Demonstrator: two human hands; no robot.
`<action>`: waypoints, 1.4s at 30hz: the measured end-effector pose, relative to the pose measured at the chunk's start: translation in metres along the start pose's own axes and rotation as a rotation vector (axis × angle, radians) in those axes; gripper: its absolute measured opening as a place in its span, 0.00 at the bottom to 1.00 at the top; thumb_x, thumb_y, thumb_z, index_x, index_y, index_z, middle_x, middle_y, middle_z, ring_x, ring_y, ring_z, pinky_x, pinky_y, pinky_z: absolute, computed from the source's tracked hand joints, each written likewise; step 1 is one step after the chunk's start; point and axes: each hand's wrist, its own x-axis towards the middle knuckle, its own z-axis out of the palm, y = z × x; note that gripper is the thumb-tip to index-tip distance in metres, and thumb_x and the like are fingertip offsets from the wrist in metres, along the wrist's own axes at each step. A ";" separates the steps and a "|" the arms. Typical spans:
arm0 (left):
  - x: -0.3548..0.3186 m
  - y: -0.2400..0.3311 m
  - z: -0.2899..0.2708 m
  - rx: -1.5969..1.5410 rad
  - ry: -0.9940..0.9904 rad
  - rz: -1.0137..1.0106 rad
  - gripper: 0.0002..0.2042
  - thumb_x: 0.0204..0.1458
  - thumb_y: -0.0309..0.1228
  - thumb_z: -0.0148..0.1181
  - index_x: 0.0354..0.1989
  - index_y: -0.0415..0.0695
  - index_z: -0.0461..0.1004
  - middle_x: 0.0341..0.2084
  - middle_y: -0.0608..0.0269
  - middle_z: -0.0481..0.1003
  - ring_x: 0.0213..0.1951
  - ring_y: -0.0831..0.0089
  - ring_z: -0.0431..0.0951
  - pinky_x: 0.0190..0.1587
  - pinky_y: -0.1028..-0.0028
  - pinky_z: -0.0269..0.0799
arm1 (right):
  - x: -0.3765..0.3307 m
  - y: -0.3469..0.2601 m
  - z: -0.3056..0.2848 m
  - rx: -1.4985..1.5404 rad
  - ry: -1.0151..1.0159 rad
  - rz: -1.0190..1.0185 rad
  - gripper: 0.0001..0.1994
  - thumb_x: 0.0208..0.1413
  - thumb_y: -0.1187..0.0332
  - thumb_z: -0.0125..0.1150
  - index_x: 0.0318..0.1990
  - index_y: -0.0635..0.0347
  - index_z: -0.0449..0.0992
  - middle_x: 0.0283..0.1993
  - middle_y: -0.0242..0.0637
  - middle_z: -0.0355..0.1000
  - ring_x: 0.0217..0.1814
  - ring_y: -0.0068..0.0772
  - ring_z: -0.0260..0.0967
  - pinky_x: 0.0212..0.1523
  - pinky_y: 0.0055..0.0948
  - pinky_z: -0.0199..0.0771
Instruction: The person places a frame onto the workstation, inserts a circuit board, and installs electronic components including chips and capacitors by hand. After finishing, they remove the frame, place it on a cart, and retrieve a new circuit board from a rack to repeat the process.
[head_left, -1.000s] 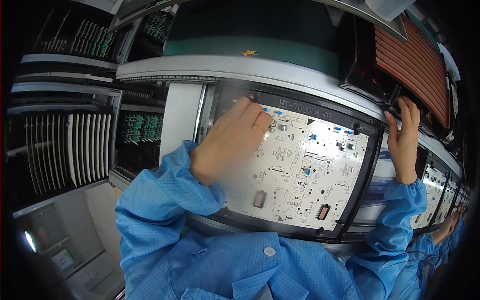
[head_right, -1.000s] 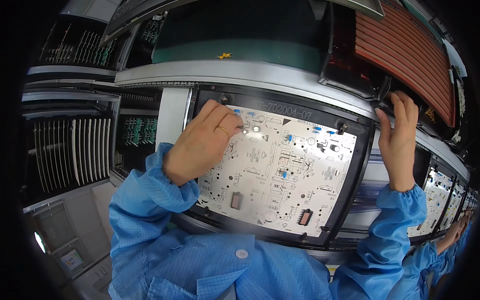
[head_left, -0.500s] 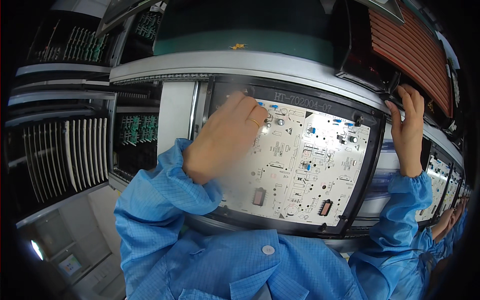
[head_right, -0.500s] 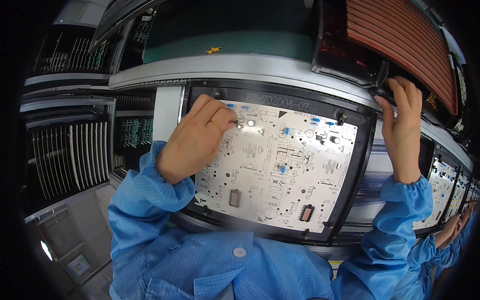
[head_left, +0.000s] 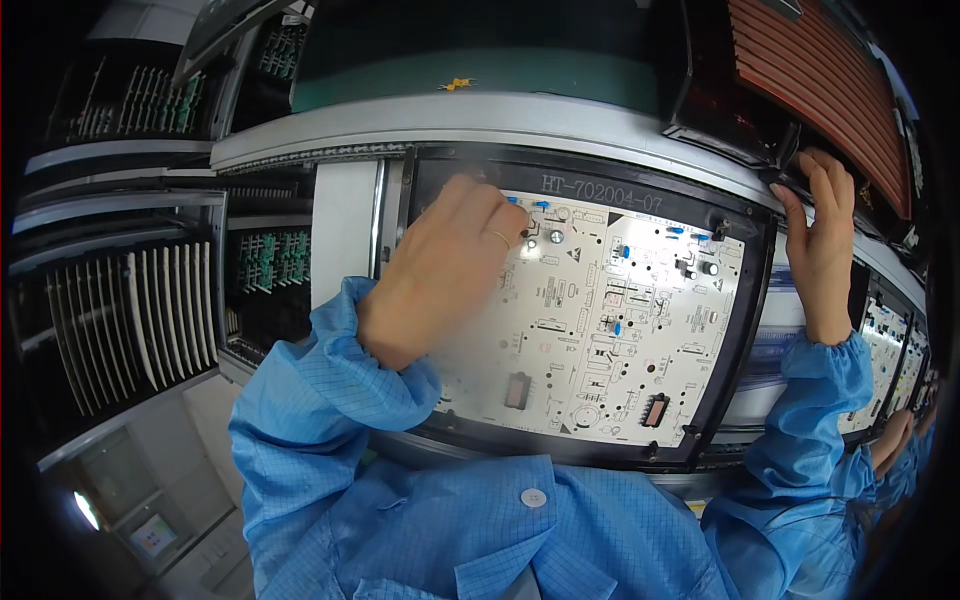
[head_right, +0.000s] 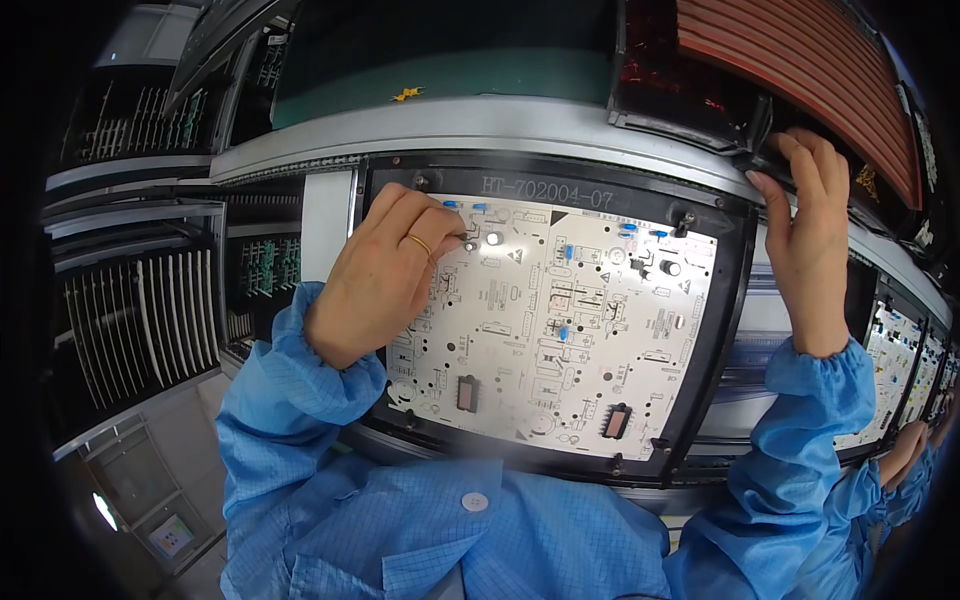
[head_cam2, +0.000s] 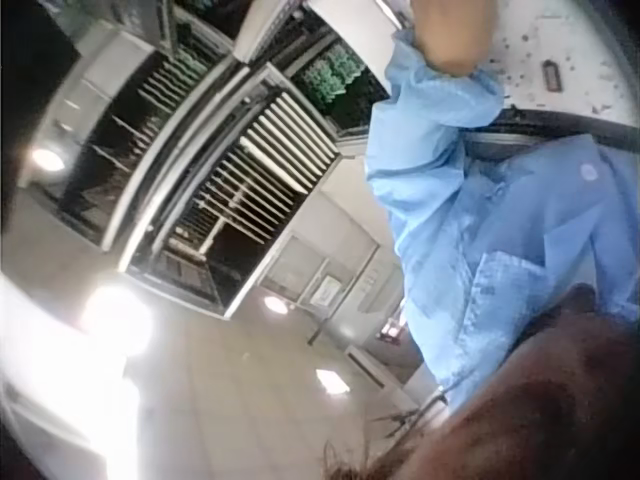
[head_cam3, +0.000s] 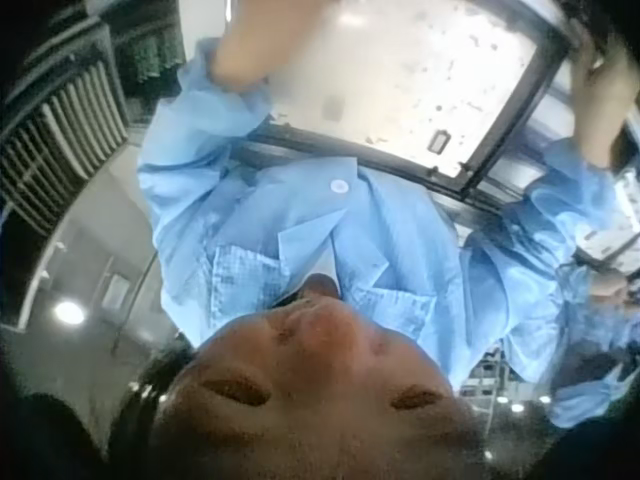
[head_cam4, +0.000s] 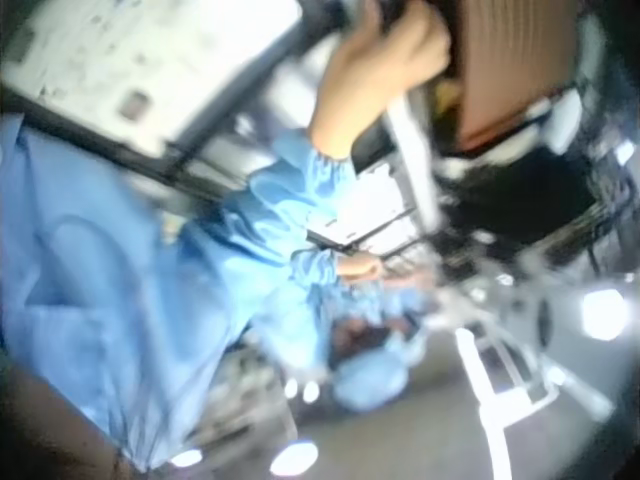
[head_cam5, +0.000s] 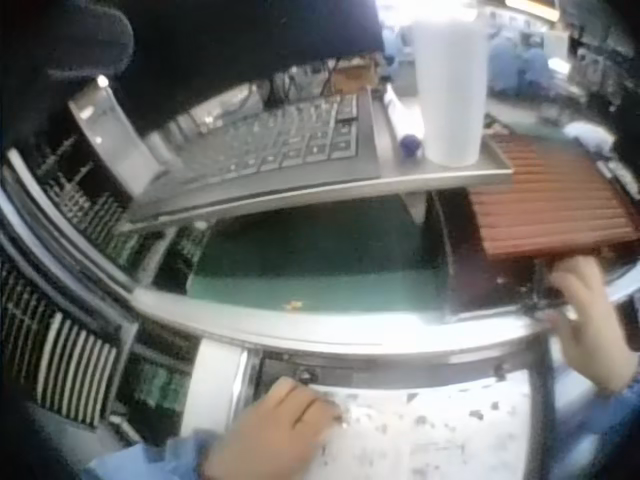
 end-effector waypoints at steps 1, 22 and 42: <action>0.000 0.000 0.000 -0.007 0.013 0.003 0.07 0.48 0.19 0.59 0.37 0.37 0.72 0.35 0.55 0.71 0.39 0.58 0.70 0.43 0.66 0.70 | 0.000 0.000 0.000 -0.003 0.002 -0.004 0.15 0.51 0.78 0.60 0.48 0.67 0.71 0.49 0.45 0.67 0.50 0.48 0.64 0.49 0.37 0.67; 0.001 -0.003 0.003 0.007 0.005 0.023 0.09 0.45 0.20 0.58 0.37 0.39 0.73 0.34 0.57 0.71 0.40 0.58 0.69 0.43 0.66 0.72 | -0.005 0.007 0.008 -0.029 0.022 -0.047 0.15 0.53 0.75 0.61 0.49 0.65 0.71 0.51 0.43 0.68 0.52 0.45 0.66 0.49 0.34 0.69; 0.009 0.003 0.004 0.031 -0.039 -0.004 0.11 0.45 0.19 0.55 0.38 0.37 0.73 0.34 0.55 0.70 0.40 0.57 0.68 0.44 0.65 0.70 | -0.005 0.007 0.013 -0.033 0.059 -0.075 0.14 0.53 0.74 0.61 0.48 0.64 0.72 0.51 0.41 0.68 0.53 0.43 0.65 0.51 0.34 0.69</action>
